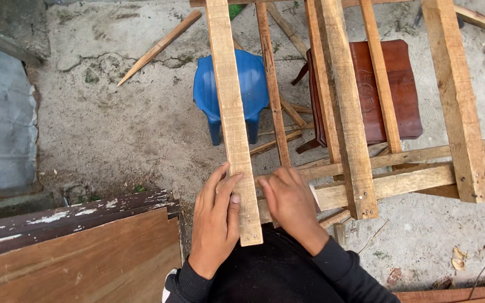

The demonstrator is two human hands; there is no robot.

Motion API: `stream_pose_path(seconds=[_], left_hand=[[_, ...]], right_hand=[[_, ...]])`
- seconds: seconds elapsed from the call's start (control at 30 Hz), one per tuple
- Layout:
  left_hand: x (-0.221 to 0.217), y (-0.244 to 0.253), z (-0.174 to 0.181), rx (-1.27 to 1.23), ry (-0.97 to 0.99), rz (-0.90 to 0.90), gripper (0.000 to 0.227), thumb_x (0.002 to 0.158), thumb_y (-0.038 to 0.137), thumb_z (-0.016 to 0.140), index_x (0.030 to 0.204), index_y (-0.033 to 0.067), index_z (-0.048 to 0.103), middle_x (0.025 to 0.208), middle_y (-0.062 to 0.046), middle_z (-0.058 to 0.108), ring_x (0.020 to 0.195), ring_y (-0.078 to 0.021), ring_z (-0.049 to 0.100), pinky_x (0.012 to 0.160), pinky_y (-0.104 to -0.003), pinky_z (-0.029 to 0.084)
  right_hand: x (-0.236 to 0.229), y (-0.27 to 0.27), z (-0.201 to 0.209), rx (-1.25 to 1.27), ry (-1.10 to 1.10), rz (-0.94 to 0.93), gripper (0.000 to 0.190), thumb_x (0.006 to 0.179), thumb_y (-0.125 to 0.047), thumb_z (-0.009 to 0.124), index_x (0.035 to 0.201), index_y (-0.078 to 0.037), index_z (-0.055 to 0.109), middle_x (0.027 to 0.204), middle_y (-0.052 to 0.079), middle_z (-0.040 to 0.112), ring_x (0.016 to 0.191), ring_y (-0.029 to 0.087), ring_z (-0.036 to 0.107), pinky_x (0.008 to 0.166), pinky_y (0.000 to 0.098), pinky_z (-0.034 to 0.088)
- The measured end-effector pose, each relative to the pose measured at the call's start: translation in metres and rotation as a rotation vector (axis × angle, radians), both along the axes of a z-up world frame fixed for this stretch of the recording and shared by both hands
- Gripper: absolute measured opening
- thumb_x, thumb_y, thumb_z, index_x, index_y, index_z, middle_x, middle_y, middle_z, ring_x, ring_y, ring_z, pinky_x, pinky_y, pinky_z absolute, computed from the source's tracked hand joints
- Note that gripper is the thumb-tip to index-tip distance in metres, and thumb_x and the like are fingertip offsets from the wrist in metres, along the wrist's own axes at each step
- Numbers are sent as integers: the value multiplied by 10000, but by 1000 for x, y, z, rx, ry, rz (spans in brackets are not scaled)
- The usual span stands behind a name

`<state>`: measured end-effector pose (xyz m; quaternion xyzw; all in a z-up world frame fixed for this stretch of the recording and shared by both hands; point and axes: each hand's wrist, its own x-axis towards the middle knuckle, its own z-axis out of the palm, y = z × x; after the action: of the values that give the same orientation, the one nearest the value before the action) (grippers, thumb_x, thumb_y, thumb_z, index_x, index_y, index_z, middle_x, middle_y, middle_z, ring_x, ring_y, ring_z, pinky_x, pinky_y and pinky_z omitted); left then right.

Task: The person sands the surfaces of a wooden frame structure using a piece of sandpaper held by hand.

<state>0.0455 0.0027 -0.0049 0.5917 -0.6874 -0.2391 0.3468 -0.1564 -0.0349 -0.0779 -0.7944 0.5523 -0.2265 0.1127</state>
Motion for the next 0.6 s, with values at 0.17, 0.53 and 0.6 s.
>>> stream_pose_path(seconds=[0.17,0.53,0.6], left_hand=[[10,3,-6,117,70,-32,400,1012,133,490,1403,122,574,1476,-156,526,1209,-356,637,968,-452,491],[21,-1,-16,112,133,-124,363,995,134,524,1346,116,614,1426,-157,556,880,-281,739,737,-403,596],[18,-4,-17,193,163,-95,369,957,133,536,1311,128,639,1409,-134,569,756,-245,745,641,-380,598]], right_hand=[[-36,-1,3,11,89,-284,417,1045,-291,571,701,-69,649,772,92,595,798,234,525,756,374,465],[-23,-9,14,-31,46,-424,348,1064,-229,595,798,-17,668,829,125,593,824,274,534,755,424,450],[-2,-3,9,14,71,-318,385,1061,-242,581,735,-50,649,778,100,590,780,243,543,772,406,467]])
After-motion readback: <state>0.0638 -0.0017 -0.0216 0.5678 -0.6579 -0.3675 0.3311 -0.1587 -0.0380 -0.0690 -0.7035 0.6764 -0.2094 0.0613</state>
